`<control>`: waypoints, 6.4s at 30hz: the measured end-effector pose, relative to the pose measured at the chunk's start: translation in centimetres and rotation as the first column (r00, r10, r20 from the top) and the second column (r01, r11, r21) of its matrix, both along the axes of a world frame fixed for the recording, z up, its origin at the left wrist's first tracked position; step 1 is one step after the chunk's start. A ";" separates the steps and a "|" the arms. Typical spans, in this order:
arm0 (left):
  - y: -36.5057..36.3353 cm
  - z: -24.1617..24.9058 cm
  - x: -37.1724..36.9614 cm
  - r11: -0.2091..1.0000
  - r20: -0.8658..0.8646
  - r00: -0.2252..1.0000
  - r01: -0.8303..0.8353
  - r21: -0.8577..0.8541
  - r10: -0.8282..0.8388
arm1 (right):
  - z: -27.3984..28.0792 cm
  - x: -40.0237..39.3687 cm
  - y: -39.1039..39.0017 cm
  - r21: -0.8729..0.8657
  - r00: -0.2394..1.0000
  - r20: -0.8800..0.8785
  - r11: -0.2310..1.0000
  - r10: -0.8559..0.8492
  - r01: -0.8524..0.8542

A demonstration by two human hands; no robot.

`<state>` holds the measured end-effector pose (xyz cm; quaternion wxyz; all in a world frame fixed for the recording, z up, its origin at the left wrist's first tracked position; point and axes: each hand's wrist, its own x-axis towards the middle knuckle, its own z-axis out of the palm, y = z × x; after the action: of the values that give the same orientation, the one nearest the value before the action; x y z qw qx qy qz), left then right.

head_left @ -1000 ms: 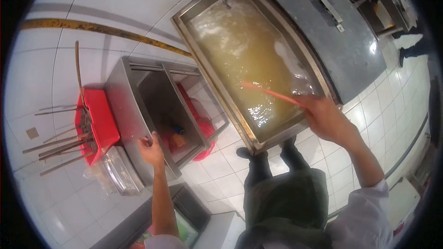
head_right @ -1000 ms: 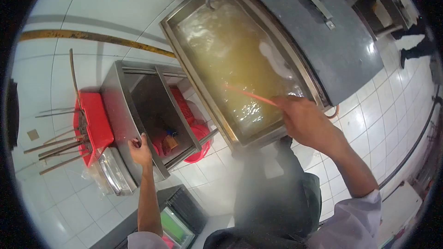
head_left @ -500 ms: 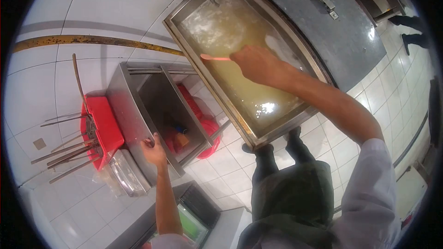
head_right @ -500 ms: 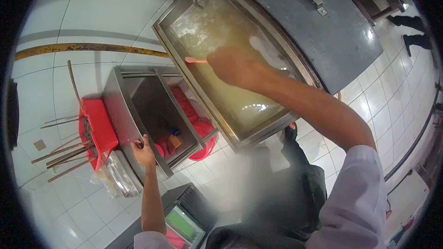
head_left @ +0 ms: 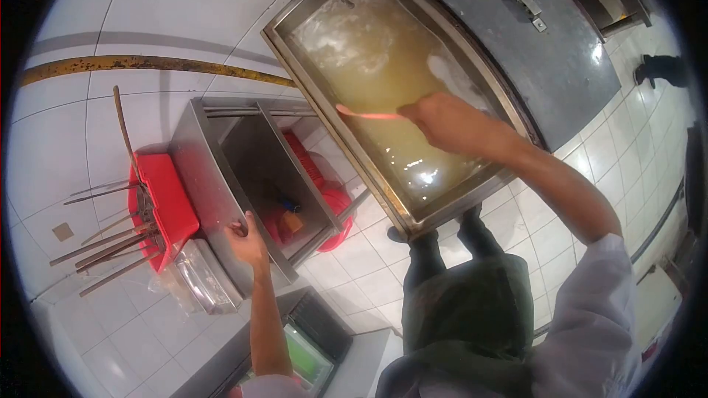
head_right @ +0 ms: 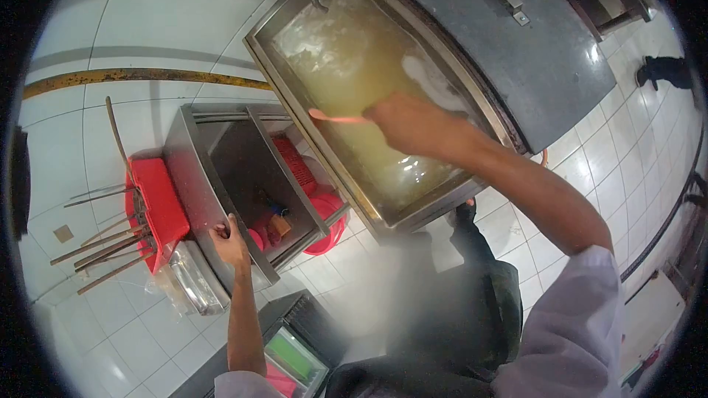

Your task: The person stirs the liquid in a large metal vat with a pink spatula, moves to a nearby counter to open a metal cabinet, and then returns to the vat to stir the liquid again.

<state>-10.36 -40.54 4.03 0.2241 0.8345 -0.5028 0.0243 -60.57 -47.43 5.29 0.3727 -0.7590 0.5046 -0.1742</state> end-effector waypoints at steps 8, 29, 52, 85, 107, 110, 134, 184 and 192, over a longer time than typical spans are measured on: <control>-0.1 -0.8 0.9 0.999 0.014 1.000 0.027 -0.040 -0.027 | -0.2 0.3 -2.7 -0.089 0.962 -0.248 0.992 -0.113 0.094; -0.2 -0.4 0.3 1.000 -0.014 1.000 -0.002 -0.029 0.002 | -2.8 1.8 -4.0 0.039 0.986 0.116 0.993 -0.116 0.112; -0.3 0.2 0.1 0.999 0.062 0.998 0.002 -0.034 0.000 | 1.1 6.9 -3.1 0.163 0.837 0.263 0.877 -0.480 0.451; -0.1 1.6 -0.7 0.999 0.008 0.999 -0.031 0.025 0.031 | -0.4 3.9 -1.1 0.066 0.900 0.134 0.910 -0.415 0.410; -0.4 1.4 -0.7 0.999 0.022 0.999 -0.038 0.010 0.038 | 1.2 9.2 -11.8 0.159 0.923 0.069 0.917 -0.379 0.365; -0.3 1.2 -0.7 0.999 0.039 0.998 -0.046 0.005 0.046 | 2.9 8.8 -12.7 0.123 0.909 0.117 0.914 -0.400 0.387; 0.1 1.2 -0.4 1.000 0.008 1.000 -0.020 -0.003 0.020 | 6.6 4.6 -13.8 -0.061 0.939 -0.172 0.954 -0.299 0.293; 0.1 0.6 0.2 1.000 0.058 0.998 0.005 0.024 -0.006 | 4.6 9.5 -14.6 0.010 0.946 -0.009 0.946 -0.324 0.324; 0.0 0.0 0.7 0.999 0.082 0.997 -0.020 0.033 0.017 | 2.6 11.1 -16.7 -0.057 0.918 0.048 0.917 -0.393 0.396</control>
<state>-9.68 -40.52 4.03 0.1891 0.8411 -0.5041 0.0518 -49.46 -64.10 7.90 0.3138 -0.6503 0.6345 -0.2757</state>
